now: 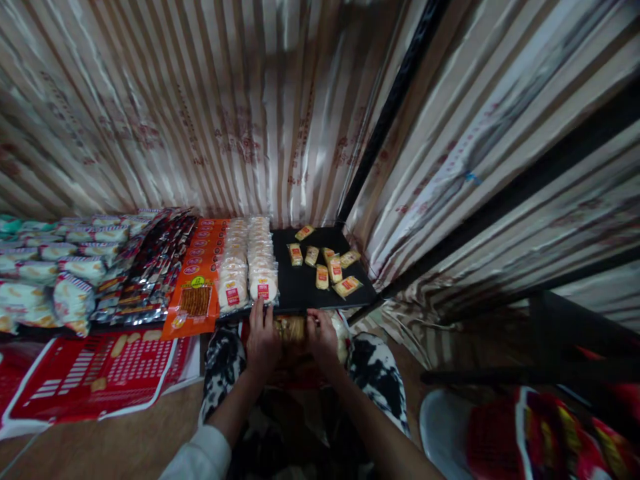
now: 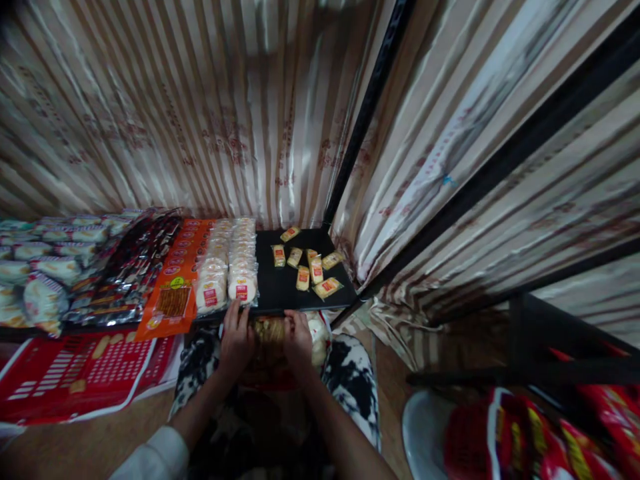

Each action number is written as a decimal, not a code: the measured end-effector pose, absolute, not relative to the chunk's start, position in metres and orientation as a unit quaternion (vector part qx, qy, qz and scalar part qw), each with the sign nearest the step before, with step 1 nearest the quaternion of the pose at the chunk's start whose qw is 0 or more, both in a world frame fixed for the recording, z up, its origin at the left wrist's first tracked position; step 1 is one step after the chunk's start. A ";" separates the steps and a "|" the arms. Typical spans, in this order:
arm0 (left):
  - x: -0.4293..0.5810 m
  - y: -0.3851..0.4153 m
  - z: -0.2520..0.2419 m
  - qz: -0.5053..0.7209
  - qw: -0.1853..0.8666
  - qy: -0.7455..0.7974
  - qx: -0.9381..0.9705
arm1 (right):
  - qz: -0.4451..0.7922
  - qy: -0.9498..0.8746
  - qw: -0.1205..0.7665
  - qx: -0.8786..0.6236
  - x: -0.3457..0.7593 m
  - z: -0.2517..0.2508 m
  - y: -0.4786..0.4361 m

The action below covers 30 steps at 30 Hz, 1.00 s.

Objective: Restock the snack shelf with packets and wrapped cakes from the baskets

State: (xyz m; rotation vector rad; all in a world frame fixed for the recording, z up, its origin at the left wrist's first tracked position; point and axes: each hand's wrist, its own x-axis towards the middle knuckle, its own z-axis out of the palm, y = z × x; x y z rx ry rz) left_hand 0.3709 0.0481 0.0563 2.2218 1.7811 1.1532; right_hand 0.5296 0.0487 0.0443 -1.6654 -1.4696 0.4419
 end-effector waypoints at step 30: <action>0.399 -0.043 0.032 0.167 0.303 0.579 0.738 | 0.154 -0.614 0.169 -0.756 0.588 0.040 -0.020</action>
